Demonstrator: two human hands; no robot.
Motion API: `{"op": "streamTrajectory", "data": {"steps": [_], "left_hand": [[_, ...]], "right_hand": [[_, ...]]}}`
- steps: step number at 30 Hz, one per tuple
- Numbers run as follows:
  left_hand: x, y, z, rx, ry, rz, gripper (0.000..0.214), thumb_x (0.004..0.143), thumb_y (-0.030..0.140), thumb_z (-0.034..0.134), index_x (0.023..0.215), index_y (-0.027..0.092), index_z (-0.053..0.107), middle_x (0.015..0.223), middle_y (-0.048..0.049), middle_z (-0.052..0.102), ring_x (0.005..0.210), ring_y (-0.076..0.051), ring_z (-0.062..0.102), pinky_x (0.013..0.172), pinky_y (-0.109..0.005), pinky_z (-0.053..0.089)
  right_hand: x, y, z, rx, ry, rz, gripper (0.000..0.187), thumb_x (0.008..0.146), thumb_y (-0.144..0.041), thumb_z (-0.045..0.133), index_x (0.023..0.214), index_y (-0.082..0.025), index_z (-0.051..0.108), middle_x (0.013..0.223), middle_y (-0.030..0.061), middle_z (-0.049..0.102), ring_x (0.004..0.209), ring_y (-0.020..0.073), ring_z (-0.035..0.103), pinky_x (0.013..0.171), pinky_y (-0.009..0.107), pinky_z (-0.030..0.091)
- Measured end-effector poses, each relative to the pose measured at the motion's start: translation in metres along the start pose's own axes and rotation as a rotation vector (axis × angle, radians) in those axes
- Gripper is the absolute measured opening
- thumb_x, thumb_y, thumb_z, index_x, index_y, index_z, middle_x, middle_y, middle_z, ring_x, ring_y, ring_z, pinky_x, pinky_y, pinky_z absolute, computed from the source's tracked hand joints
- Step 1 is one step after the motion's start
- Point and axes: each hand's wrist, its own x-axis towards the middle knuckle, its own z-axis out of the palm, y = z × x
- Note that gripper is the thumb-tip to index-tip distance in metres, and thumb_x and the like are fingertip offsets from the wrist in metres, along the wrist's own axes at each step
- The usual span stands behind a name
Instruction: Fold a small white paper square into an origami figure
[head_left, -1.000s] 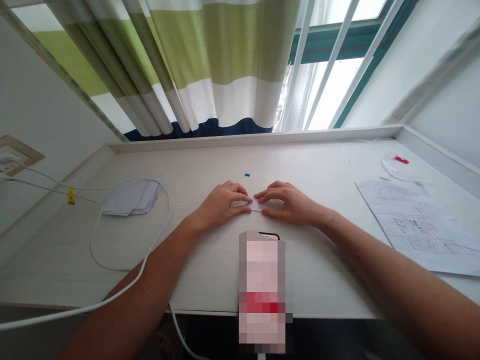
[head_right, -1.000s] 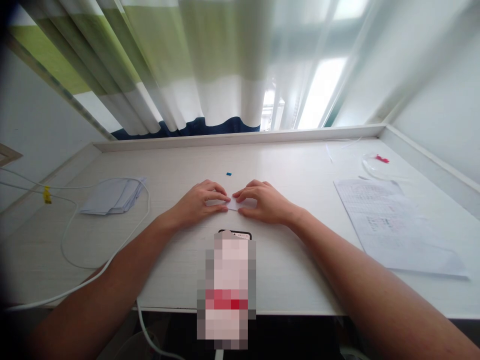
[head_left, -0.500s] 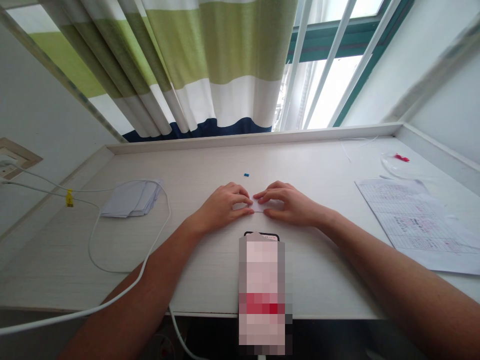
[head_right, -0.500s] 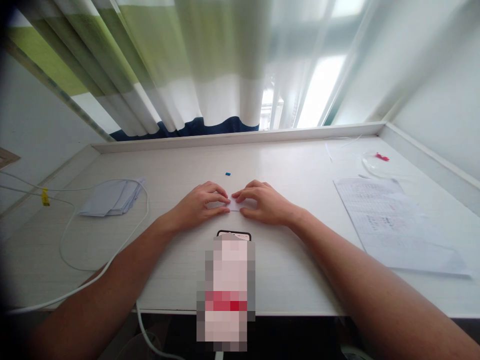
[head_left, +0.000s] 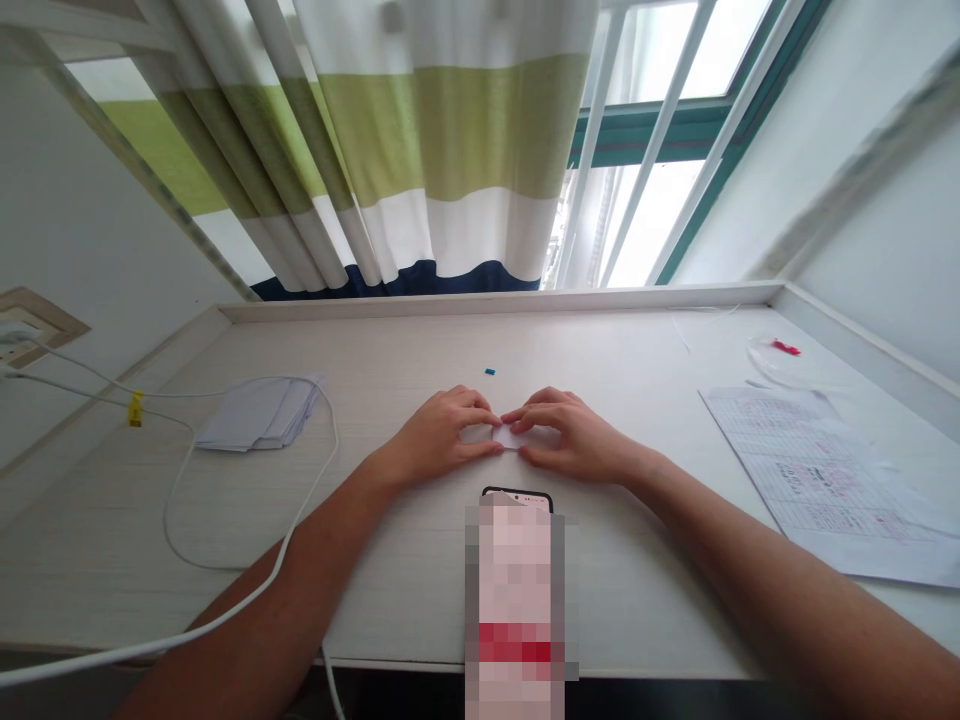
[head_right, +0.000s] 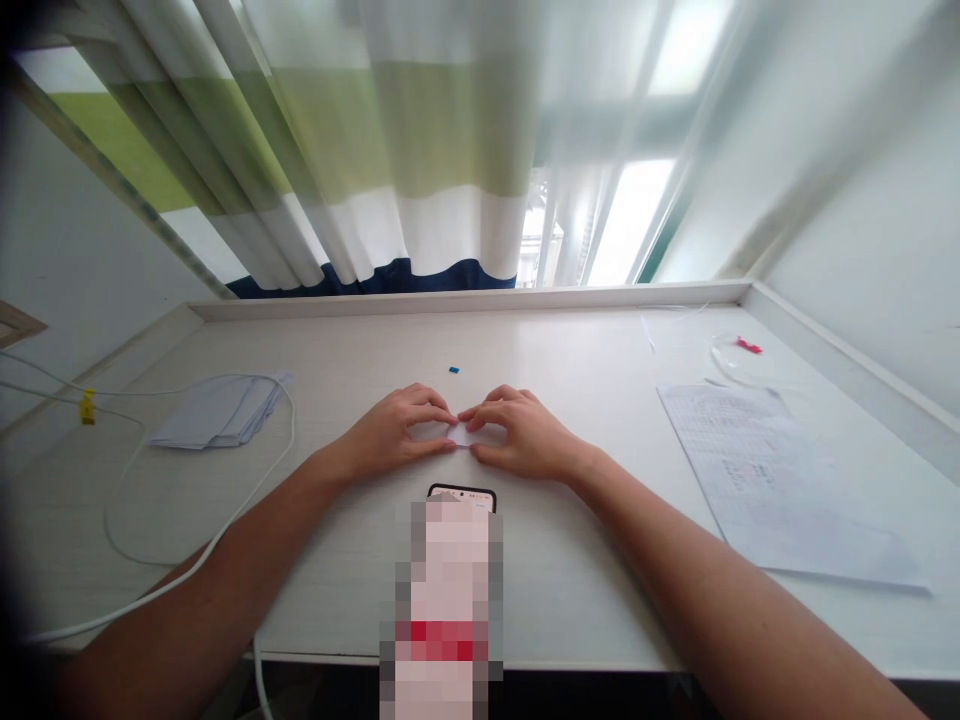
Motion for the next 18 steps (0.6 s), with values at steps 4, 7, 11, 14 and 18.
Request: {"op": "streamTrajectory", "data": {"steps": [4,7,11,14,18], "left_hand": [[-0.0005,0.0020,-0.0002,-0.004,0.014,0.007,0.022,0.096,0.044,0.070,0.105,0.026,0.079,0.110,-0.0053,0.075,0.107,-0.023,0.065,0.097,-0.042,0.050],[-0.0007,0.0026,-0.0012,0.001,0.006,0.010,0.019,0.098,0.040,0.068,0.102,0.026,0.079,0.110,-0.0046,0.075,0.107,-0.023,0.065,0.098,-0.042,0.049],[-0.0012,0.0015,-0.0025,-0.014,-0.008,0.017,0.023,0.093,0.045,0.074,0.107,0.027,0.078,0.113,-0.0048,0.074,0.109,-0.023,0.065,0.098,-0.043,0.049],[-0.0013,0.0008,-0.0028,-0.032,-0.005,0.024,0.022,0.096,0.043,0.071,0.108,0.027,0.078,0.112,-0.0051,0.074,0.109,-0.023,0.065,0.098,-0.042,0.048],[-0.0015,-0.0005,-0.0016,-0.027,-0.003,0.044,0.020,0.101,0.040,0.063,0.105,0.027,0.078,0.113,-0.0051,0.073,0.109,-0.022,0.064,0.099,-0.042,0.047]], "right_hand": [[0.0017,-0.0007,0.0031,0.002,0.033,0.011,0.014,0.090,-0.033,0.074,0.102,-0.029,0.078,0.125,0.0014,0.078,0.120,0.0293,0.063,0.109,0.058,0.045],[0.0023,0.0008,0.0046,0.004,0.042,0.008,0.013,0.090,-0.031,0.076,0.103,-0.029,0.078,0.125,0.0008,0.079,0.119,0.0293,0.063,0.108,0.058,0.045],[0.0019,0.0031,0.0058,-0.001,0.050,-0.001,0.010,0.091,-0.030,0.074,0.100,-0.030,0.079,0.124,0.0010,0.079,0.118,0.0290,0.064,0.106,0.057,0.047],[0.0015,0.0037,0.0065,-0.004,0.057,-0.008,0.011,0.092,-0.029,0.073,0.101,-0.031,0.079,0.123,0.0004,0.079,0.118,0.0285,0.064,0.107,0.056,0.047],[0.0016,0.0044,0.0069,0.014,0.061,-0.007,0.013,0.092,-0.029,0.072,0.102,-0.031,0.080,0.123,-0.0002,0.079,0.118,0.0282,0.063,0.107,0.056,0.047]]}}
